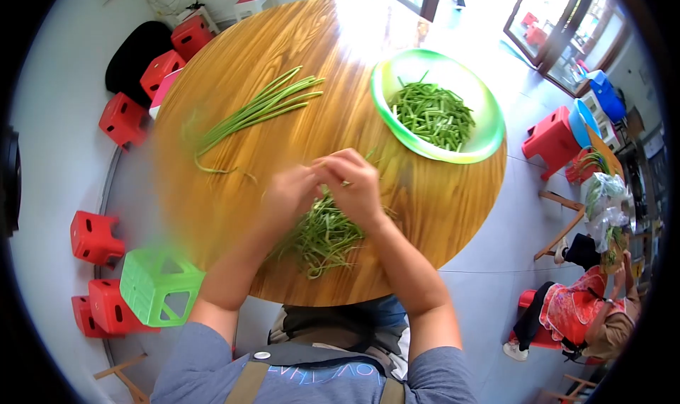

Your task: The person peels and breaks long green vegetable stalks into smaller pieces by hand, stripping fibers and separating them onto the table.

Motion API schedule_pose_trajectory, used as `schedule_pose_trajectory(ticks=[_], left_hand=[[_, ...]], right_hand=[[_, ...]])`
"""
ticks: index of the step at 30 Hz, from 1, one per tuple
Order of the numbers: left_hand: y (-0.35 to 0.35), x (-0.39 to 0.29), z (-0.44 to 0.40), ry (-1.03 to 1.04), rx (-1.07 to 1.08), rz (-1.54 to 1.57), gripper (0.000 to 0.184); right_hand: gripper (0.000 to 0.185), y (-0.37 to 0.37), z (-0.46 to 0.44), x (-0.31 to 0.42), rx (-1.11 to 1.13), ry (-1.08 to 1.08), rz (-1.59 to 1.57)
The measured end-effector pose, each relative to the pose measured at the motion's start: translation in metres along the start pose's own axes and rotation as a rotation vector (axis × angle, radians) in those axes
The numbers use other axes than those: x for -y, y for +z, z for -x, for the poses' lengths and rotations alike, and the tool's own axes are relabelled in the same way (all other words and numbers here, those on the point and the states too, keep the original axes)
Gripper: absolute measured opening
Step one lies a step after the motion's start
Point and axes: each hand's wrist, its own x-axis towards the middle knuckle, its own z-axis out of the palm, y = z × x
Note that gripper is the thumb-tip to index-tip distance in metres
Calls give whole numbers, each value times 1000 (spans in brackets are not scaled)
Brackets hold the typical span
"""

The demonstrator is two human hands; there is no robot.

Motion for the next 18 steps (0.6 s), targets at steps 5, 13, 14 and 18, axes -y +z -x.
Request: schedule_pose_trajectory(ticks=[5, 13, 14, 18], left_hand=[[-1, 6, -2, -79, -62, 122, 15], [-15, 19, -11, -44, 11, 17, 15], [-20, 19, -12, -45, 44, -27, 16], [-14, -7, 0, -241, 35, 116, 18]], right_hand=[[15, 11, 7, -7, -9, -265, 200], [18, 1, -1, 3, 9, -349, 329], [17, -2, -2, 2, 12, -347, 350], [13, -11, -4, 4, 65, -209, 265]])
